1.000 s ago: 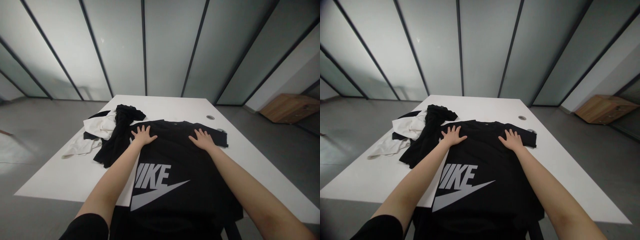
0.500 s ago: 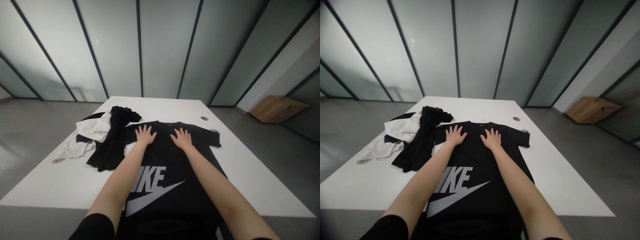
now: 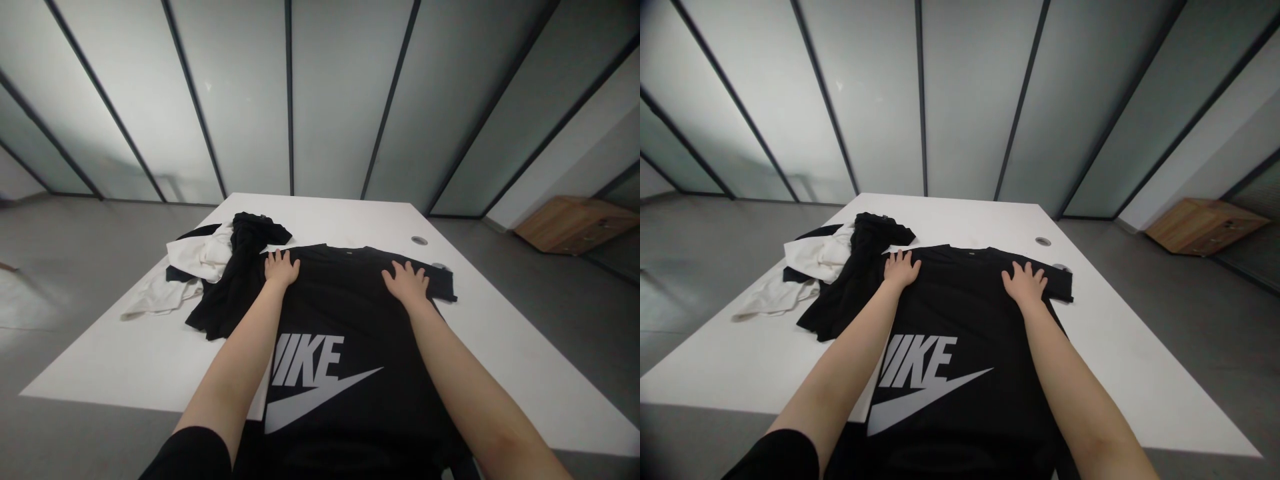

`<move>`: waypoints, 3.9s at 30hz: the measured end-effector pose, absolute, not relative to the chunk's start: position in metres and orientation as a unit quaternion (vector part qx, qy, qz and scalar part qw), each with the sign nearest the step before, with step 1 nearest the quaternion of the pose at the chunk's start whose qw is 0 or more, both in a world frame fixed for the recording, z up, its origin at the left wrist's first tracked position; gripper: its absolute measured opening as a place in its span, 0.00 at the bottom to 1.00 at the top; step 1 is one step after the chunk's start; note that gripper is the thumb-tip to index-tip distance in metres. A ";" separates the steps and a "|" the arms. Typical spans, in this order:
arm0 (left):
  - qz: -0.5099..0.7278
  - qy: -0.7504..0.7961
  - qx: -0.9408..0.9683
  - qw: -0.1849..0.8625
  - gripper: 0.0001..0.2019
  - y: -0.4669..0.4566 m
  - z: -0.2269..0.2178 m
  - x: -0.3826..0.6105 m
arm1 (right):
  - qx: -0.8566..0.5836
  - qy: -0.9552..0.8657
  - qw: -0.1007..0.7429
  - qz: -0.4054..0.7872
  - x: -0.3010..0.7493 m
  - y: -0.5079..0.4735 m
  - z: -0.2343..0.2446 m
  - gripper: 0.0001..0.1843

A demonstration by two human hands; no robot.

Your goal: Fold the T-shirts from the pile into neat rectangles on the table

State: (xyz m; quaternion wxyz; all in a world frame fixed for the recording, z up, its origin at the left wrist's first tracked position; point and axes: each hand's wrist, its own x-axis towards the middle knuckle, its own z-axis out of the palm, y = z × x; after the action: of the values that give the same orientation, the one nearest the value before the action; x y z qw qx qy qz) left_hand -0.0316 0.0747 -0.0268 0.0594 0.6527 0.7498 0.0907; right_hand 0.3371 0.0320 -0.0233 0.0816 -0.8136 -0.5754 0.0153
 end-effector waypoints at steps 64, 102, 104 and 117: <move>0.080 0.675 0.730 0.074 0.38 0.054 -0.032 0.014 | -0.744 -0.665 0.044 0.047 0.322 0.041 -0.028 0.40; 0.209 0.789 0.577 -0.016 0.25 0.077 -0.035 -0.040 | -0.714 -0.694 0.086 0.030 0.315 0.032 -0.042 0.32; 0.238 0.760 0.605 0.008 0.25 0.080 -0.036 -0.042 | -0.714 -0.695 0.086 0.028 0.315 0.032 -0.042 0.32; 0.451 0.624 0.634 0.071 0.23 0.083 -0.035 -0.046 | -0.711 -0.697 0.088 0.015 0.312 0.033 -0.046 0.32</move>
State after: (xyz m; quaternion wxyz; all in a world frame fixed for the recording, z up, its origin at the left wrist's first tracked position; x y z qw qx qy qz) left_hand -0.0458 0.0832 -0.0352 0.0708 0.6337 0.6244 0.4512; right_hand 0.3115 0.0335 -0.0464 0.0875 -0.7113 -0.6972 0.0150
